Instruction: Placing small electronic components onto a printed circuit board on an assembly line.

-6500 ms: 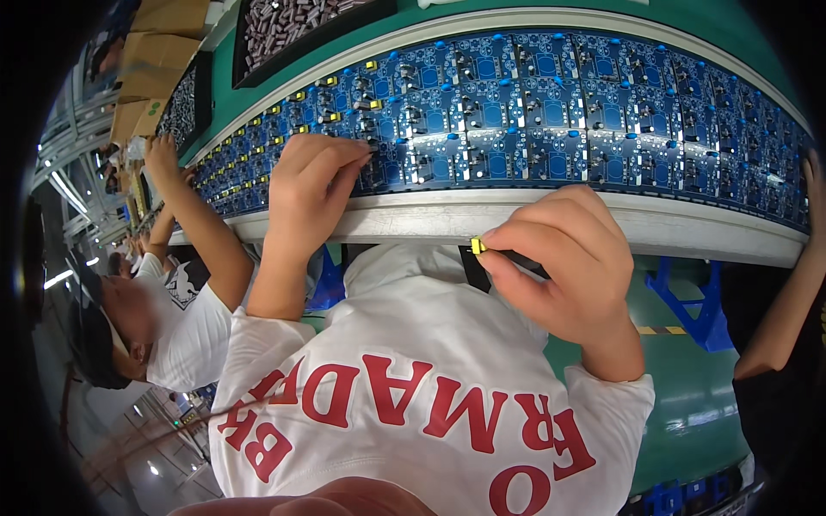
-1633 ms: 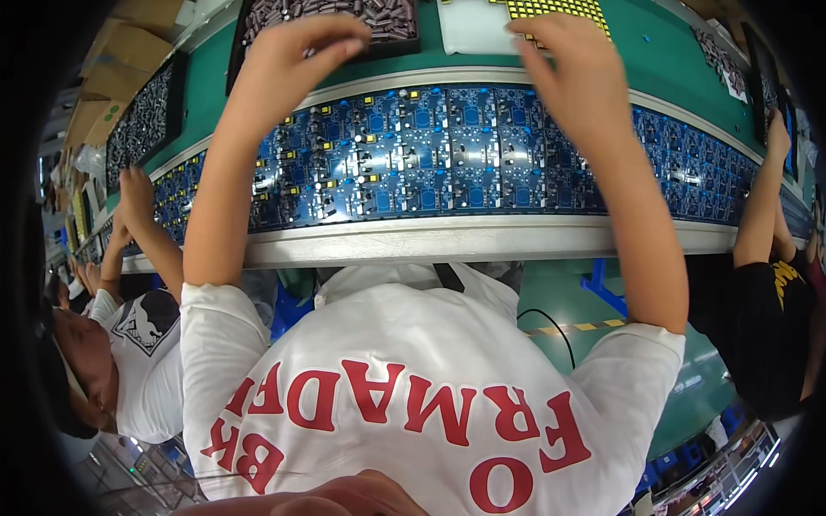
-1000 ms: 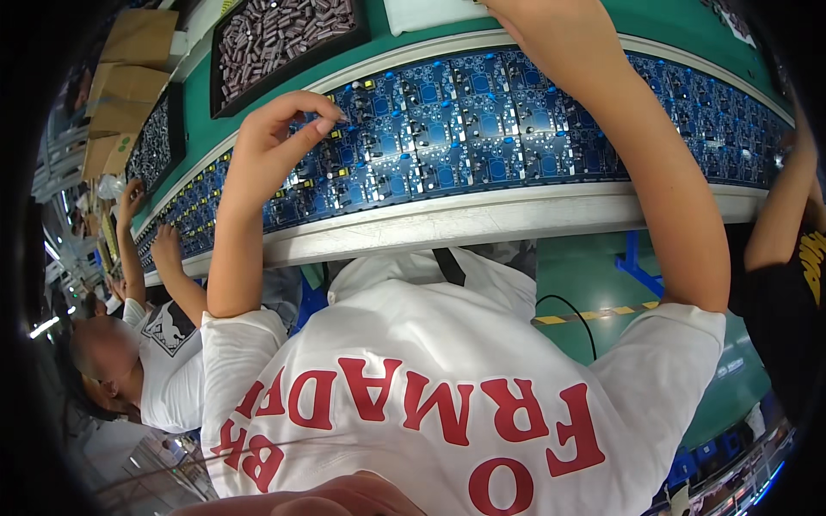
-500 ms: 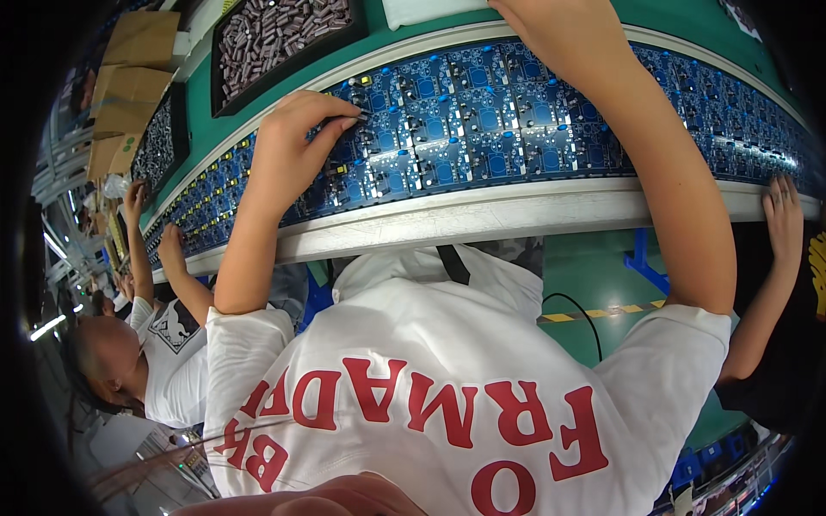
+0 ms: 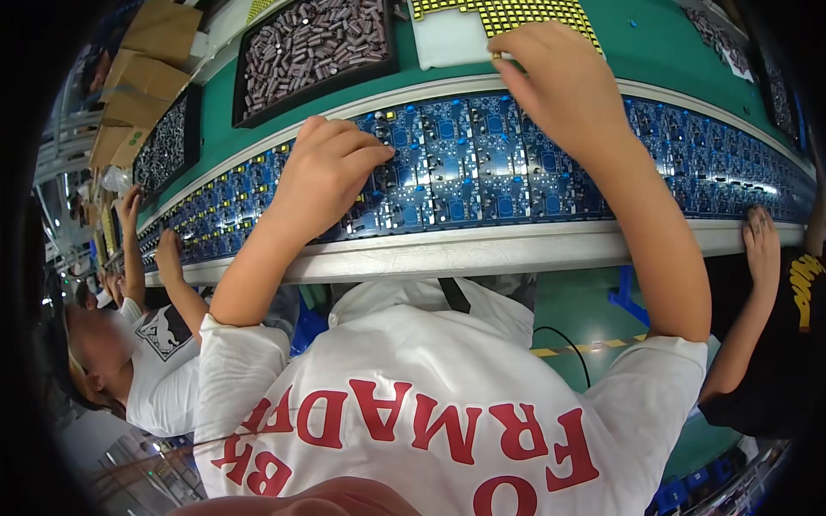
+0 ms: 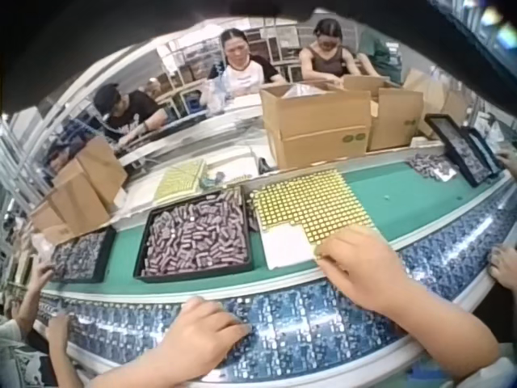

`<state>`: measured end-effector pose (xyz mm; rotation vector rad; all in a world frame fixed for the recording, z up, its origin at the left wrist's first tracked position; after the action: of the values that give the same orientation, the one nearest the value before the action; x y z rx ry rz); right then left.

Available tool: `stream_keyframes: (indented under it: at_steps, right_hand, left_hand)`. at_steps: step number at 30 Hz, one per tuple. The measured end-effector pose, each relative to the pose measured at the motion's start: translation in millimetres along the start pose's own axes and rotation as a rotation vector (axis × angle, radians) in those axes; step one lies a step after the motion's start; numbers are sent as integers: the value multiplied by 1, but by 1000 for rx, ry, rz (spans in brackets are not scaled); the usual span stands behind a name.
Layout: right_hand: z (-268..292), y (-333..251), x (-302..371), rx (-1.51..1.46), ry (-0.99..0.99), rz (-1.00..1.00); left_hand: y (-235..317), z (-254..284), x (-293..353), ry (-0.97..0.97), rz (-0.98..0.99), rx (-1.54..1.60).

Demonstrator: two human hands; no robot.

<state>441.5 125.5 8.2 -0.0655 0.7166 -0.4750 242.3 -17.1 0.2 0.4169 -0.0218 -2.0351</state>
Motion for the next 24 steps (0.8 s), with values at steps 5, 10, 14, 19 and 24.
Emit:
stream_keyframes:
  at_steps: [5,10,14,19,24]
  right_hand:
    - [-18,-49,-4,-251,-133,-78]
    - [-53,-88,-5,-356,-319,-88]
    - [-63,-96,-4,-326,-350,0]
    - [-63,-100,-5,-314,-347,-21]
    - [-64,-100,-7,-293,-332,1]
  left_hand:
    - [-42,30,-23,134,142,128]
    - [-127,35,-49,170,446,104]
    - [-140,19,-64,41,476,109]
    - [-144,6,-61,90,339,108]
    - [-129,19,-59,10,430,-173]
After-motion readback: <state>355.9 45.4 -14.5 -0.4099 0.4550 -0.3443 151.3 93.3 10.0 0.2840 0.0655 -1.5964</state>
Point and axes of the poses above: each hand's wrist, its own x-axis away from the middle knuckle, its own z-axis out of the back of the hand, y = z × x, the point moved 6 cm from there along -x, towards the middle knuckle, and after that the axes turned 1 degree about z, right-handed, at the moved point
